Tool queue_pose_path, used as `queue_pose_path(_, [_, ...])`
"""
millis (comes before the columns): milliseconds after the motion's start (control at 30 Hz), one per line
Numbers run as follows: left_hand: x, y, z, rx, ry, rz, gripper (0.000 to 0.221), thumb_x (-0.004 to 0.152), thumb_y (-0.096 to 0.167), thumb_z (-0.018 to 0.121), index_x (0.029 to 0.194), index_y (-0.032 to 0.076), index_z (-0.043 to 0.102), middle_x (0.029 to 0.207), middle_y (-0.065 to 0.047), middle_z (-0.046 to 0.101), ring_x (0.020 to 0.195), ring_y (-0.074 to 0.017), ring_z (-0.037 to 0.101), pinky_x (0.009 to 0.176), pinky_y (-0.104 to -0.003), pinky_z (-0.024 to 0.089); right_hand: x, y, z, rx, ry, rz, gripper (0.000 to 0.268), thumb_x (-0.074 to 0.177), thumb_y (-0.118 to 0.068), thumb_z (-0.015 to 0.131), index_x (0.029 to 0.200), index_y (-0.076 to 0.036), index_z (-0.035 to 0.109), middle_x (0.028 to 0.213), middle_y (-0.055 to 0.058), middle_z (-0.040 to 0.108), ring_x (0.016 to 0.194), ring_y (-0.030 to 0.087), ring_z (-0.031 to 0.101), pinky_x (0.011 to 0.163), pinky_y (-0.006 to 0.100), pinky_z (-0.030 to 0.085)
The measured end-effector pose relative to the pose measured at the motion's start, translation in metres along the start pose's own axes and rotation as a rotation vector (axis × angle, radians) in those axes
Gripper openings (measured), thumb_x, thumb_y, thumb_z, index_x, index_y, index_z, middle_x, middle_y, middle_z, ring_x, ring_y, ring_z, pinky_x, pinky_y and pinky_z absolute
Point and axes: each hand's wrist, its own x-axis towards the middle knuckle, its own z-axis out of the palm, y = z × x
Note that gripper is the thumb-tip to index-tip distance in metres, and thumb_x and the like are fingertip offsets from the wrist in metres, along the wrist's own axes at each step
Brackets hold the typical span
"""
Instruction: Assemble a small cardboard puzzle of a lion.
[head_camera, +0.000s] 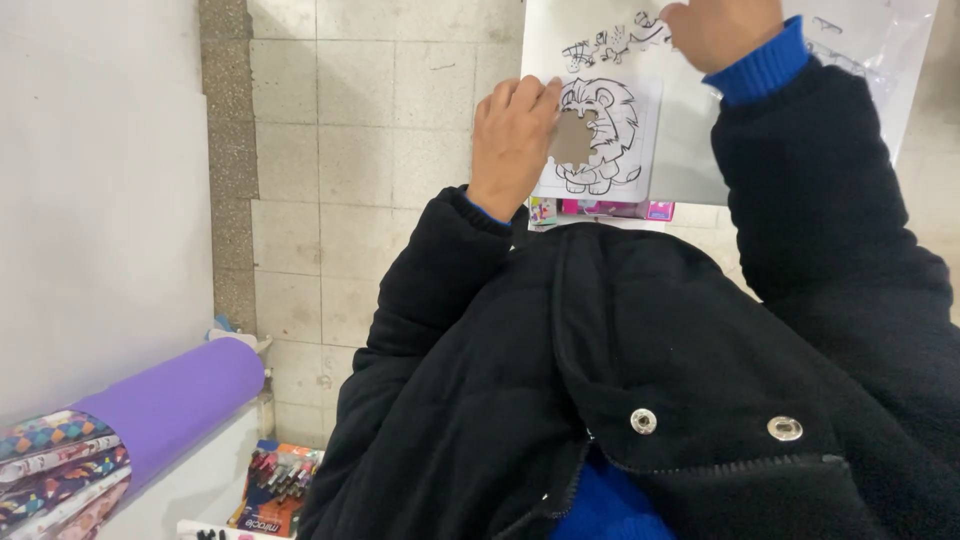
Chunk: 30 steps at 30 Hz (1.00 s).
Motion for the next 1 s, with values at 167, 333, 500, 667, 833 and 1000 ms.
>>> queue_pose_path(167, [0.0, 0.003, 0.003, 0.024, -0.023, 0.006, 0.037, 0.093, 0.014, 0.07, 0.129, 0.006, 0.065, 0.112, -0.004, 0.058, 0.116, -0.0264, 0.055, 0.098, -0.042, 0.045, 0.004, -0.052, -0.048, 0.112, -0.07, 0.169, 0.032, 0.109, -0.032, 0.073, 0.111, 0.0, 0.073, 0.076, 0.014, 0.07, 0.055, 0.024, 0.064, 0.05, 0.036, 0.054])
queue_pose_path(333, [-0.002, 0.003, 0.002, 0.019, -0.039, 0.002, 0.036, 0.094, 0.014, 0.07, 0.129, 0.007, 0.065, 0.112, -0.005, 0.057, 0.116, -0.0267, 0.054, 0.099, -0.042, 0.045, 0.012, -0.056, -0.033, 0.219, -0.065, 0.195, 0.034, 0.105, -0.035, 0.079, 0.097, -0.003, 0.07, 0.071, 0.012, 0.067, 0.054, 0.023, 0.062, 0.051, 0.036, 0.054])
queue_pose_path(500, [-0.005, 0.003, -0.001, -0.057, -0.024, -0.026, 0.036, 0.092, 0.012, 0.072, 0.127, 0.007, 0.066, 0.115, -0.004, 0.058, 0.118, -0.0269, 0.055, 0.097, -0.042, 0.045, 0.011, -0.053, -0.032, 0.238, -0.063, 0.147, 0.03, 0.105, -0.03, 0.079, 0.098, -0.003, 0.068, 0.075, 0.012, 0.067, 0.058, 0.023, 0.064, 0.053, 0.036, 0.054])
queue_pose_path(667, [-0.009, -0.002, -0.011, -0.059, 0.003, -0.017, 0.033, 0.091, 0.009, 0.072, 0.124, 0.007, 0.067, 0.122, -0.003, 0.063, 0.119, -0.0258, 0.058, 0.099, -0.042, 0.047, -0.012, -0.065, -0.074, 0.341, -0.037, 0.033, 0.022, 0.114, -0.019, 0.072, 0.102, 0.0, 0.071, 0.085, 0.012, 0.069, 0.071, 0.023, 0.067, 0.065, 0.035, 0.057])
queue_pose_path(833, [-0.006, 0.005, -0.024, -0.132, 0.117, -0.058, 0.02, 0.1, 0.011, 0.071, 0.119, 0.007, 0.07, 0.118, -0.005, 0.07, 0.11, -0.0254, 0.067, 0.092, -0.037, 0.054, -0.031, -0.117, -0.134, 0.565, 0.014, -0.126, 0.008, 0.112, -0.004, 0.069, 0.112, 0.004, 0.069, 0.098, 0.015, 0.073, 0.091, 0.022, 0.073, 0.086, 0.033, 0.061])
queue_pose_path(1000, [-0.007, 0.019, -0.011, -0.915, -0.113, -0.3, 0.02, 0.099, 0.01, 0.071, 0.117, 0.001, 0.071, 0.094, -0.009, 0.079, 0.082, -0.0132, 0.077, 0.073, -0.026, 0.061, -0.039, -0.163, -0.155, 0.837, -0.031, -0.174, 0.026, 0.104, 0.0, 0.067, 0.129, 0.005, 0.064, 0.109, 0.017, 0.073, 0.102, 0.024, 0.074, 0.092, 0.034, 0.062])
